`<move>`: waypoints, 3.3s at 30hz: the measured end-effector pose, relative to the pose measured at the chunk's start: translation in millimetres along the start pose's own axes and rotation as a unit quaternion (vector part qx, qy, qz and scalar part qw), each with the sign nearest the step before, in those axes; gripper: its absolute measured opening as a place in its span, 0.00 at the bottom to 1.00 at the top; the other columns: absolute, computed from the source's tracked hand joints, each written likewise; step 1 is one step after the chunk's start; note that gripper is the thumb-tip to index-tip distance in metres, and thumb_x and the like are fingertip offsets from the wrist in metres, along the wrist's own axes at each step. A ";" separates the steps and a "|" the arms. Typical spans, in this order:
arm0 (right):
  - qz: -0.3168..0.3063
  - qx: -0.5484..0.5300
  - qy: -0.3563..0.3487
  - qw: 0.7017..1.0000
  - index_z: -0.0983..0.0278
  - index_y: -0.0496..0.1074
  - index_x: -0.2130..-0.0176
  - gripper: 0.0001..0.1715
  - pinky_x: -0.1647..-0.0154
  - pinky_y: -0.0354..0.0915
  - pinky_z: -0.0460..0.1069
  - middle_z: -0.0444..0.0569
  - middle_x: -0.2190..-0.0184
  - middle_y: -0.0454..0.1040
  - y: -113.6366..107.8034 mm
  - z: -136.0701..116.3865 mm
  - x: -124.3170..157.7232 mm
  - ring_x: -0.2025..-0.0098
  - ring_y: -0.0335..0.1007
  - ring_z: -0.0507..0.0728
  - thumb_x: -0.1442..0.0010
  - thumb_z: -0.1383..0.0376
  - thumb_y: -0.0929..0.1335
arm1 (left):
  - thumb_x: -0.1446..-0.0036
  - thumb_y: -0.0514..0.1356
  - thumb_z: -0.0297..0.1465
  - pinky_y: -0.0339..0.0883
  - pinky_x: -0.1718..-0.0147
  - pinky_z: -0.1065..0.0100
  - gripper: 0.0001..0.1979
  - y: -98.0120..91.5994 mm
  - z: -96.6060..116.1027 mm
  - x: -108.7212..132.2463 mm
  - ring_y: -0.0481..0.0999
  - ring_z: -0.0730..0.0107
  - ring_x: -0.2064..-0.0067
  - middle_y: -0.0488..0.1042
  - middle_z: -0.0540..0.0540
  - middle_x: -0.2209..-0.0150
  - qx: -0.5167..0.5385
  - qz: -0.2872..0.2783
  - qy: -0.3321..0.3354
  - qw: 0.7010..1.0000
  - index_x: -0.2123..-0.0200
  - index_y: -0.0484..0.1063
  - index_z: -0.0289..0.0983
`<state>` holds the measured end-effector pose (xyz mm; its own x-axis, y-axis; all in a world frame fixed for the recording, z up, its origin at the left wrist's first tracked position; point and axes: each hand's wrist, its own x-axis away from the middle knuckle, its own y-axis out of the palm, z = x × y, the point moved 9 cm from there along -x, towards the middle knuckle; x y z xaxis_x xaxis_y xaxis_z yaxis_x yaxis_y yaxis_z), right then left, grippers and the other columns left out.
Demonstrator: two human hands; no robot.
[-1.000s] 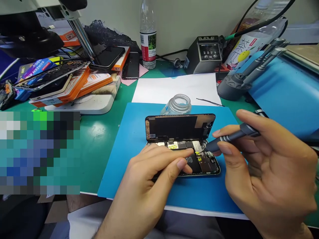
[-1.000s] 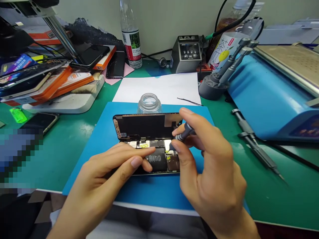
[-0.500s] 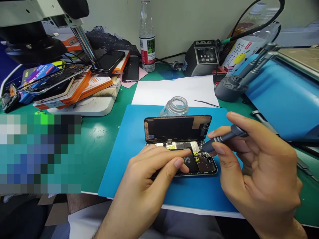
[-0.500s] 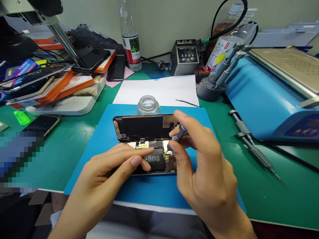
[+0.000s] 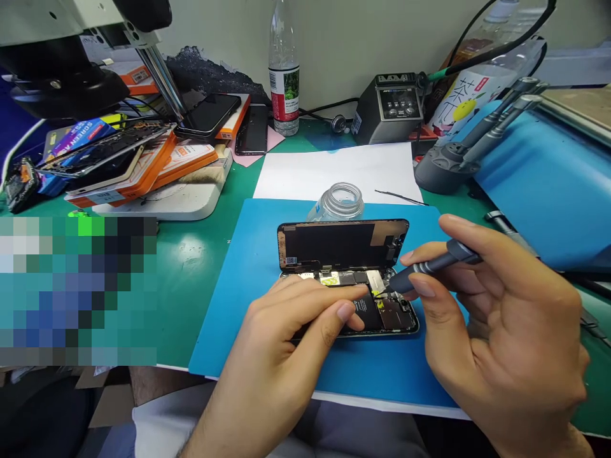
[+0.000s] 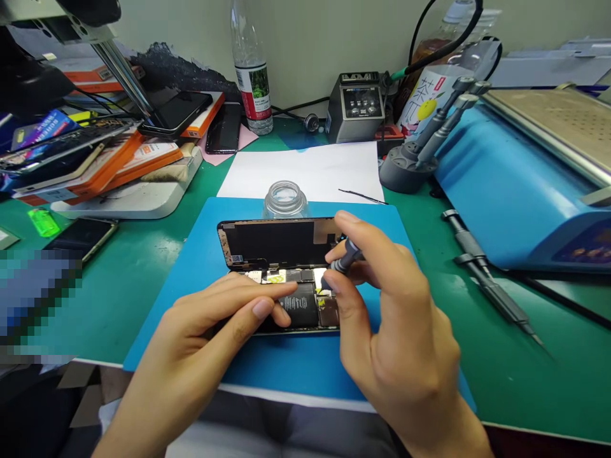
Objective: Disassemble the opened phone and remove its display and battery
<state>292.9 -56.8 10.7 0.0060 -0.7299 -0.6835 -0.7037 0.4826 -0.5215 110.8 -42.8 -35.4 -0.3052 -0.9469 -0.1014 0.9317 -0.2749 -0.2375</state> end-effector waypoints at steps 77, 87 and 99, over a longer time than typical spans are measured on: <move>0.075 -0.341 0.214 0.912 0.52 0.68 0.36 0.27 0.65 0.81 0.46 0.48 0.57 0.82 16.0 -0.4 14.9 0.69 0.80 0.53 0.32 0.61 0.74 | 0.29 0.64 0.33 0.65 0.47 0.68 0.09 3.5 12.0 -1.5 0.81 0.67 0.51 0.87 0.54 0.51 0.028 -0.057 0.071 0.995 0.56 0.87 0.44; 0.116 -0.313 0.250 0.909 0.51 0.69 0.35 0.30 0.61 0.80 0.45 0.52 0.55 0.80 9.7 12.5 20.5 0.59 0.81 0.55 0.33 0.56 0.74 | 0.27 0.63 0.33 0.66 0.45 0.69 0.11 1.5 14.9 -1.6 0.82 0.67 0.47 0.87 0.53 0.52 0.045 -0.041 0.065 0.996 0.54 0.87 0.44; 0.111 -0.331 0.248 0.904 0.52 0.69 0.36 0.31 0.67 0.81 0.48 0.52 0.57 0.80 10.7 9.8 18.4 0.63 0.80 0.56 0.35 0.57 0.75 | 0.28 0.63 0.30 0.68 0.45 0.69 0.10 0.3 15.9 -1.8 0.83 0.66 0.47 0.87 0.54 0.52 0.057 -0.034 0.058 0.996 0.54 0.87 0.43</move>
<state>292.4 -60.4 -12.4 -0.3908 -0.8570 -0.3360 -0.9204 0.3679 0.1320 114.8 -43.8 -20.0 -0.3825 -0.9020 -0.2004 0.9225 -0.3605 -0.1379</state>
